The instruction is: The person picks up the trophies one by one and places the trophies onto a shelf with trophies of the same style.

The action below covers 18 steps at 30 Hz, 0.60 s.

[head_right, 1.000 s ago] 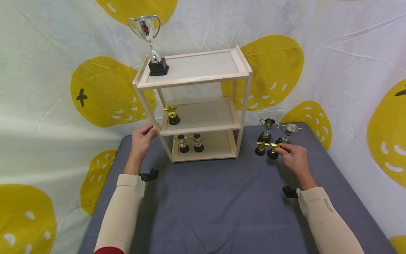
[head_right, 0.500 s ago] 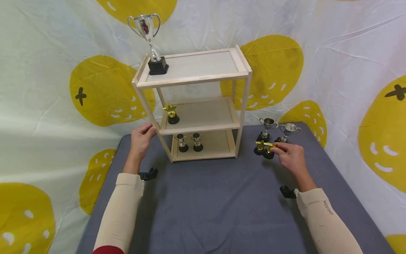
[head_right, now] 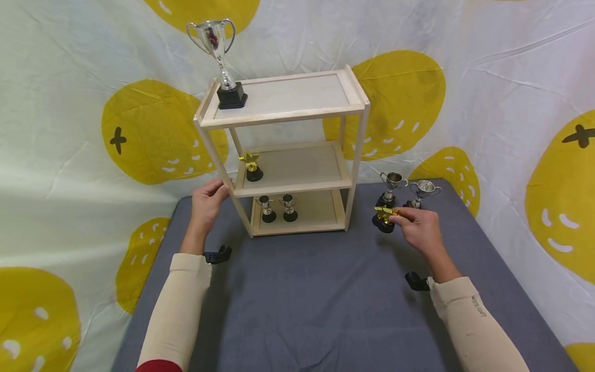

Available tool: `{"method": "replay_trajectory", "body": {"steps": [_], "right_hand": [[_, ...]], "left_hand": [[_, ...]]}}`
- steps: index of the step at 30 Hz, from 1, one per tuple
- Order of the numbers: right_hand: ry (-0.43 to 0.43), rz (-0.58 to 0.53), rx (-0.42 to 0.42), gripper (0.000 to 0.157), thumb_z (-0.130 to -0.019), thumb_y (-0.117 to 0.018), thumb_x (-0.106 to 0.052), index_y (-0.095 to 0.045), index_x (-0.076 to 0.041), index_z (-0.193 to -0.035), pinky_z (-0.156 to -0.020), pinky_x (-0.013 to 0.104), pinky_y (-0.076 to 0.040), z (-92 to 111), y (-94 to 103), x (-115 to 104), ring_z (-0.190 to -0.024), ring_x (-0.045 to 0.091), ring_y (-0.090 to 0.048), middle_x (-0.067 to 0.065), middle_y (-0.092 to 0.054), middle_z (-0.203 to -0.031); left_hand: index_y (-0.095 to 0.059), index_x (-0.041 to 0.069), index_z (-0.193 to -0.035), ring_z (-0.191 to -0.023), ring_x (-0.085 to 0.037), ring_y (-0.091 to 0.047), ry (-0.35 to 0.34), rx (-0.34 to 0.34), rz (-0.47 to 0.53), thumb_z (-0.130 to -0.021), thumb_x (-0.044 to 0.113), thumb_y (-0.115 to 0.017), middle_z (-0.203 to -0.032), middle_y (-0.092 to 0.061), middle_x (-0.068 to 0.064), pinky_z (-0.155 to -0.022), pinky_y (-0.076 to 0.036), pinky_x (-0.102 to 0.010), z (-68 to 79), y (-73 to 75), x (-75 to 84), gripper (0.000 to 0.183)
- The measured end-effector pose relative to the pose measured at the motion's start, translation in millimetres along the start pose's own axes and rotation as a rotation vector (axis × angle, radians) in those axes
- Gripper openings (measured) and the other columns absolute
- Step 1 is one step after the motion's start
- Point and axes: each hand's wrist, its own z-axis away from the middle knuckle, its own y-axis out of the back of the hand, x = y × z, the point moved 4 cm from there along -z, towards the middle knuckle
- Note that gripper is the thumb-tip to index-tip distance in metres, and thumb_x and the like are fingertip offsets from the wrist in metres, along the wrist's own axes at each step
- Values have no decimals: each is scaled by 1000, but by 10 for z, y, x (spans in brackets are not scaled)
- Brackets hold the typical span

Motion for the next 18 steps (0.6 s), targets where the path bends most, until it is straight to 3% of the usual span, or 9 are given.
{"method": "replay_trajectory", "body": {"steps": [6,13,18], "right_hand": [[14,-7,-16,21,-94,-79,-13,-81,4,-106,-53,14,-42,15,7,-117,-65,-12,-50,26,-78,-94],[93,-26,0,15,-90,-81,-5,-81,4,-102,-53,15,-39,19,-7,-263,-62,-8,-49,25,-78,-89],[79,-33,-15,16,-90,-81,-7,-81,5,-102,-52,16,-40,22,-10,-332,-62,-9,-50,26,-77,-90]], "left_hand": [[-69,-12,-126,-97,0,-66,-1,0,9,-100,8,-68,-100,-67,16,-89,-58,-13,10,-2,16,33],[-69,-11,-128,-99,0,-65,8,-11,-4,-101,11,-66,-100,-66,17,-90,-57,-12,-2,-2,17,34],[-69,-11,-128,-98,0,-65,17,-11,-6,-101,11,-67,-101,-66,17,-89,-57,-12,-4,1,5,35]]}}
